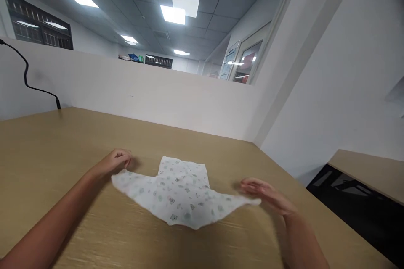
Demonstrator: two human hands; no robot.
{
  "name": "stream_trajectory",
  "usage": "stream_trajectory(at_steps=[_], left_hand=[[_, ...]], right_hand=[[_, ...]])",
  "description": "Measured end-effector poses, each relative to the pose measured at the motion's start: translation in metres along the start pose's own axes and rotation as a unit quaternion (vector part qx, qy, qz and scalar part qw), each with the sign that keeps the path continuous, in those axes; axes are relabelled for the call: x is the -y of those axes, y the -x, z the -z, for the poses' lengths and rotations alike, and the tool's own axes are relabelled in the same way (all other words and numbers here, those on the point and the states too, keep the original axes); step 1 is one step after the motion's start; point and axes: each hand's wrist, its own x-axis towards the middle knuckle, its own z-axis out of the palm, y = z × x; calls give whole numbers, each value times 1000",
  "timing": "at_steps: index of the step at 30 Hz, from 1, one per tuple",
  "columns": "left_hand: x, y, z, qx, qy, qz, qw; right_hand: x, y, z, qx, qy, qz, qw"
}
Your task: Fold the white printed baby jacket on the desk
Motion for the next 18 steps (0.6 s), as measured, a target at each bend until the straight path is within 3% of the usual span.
stream_trajectory(at_steps=[2,6,11,14,18], left_hand=[[4,0,-2,17,-25,36,999],[20,-1,-8,103,-39,64,992],[34,-1,-4,169,-85,55,980],[24,1,-2,191,-78,75,976],[-13,3,-8,188,-19,90,978]], right_hand=[[0,0,-3,3,8,-25,1000],[1,-6,-17,-25,134,-91,986],[-14,-12,-16,29,156,-116,980],[-28,-15,-4,57,174,-120,976],[-34,-16,4,58,197,-129,970]])
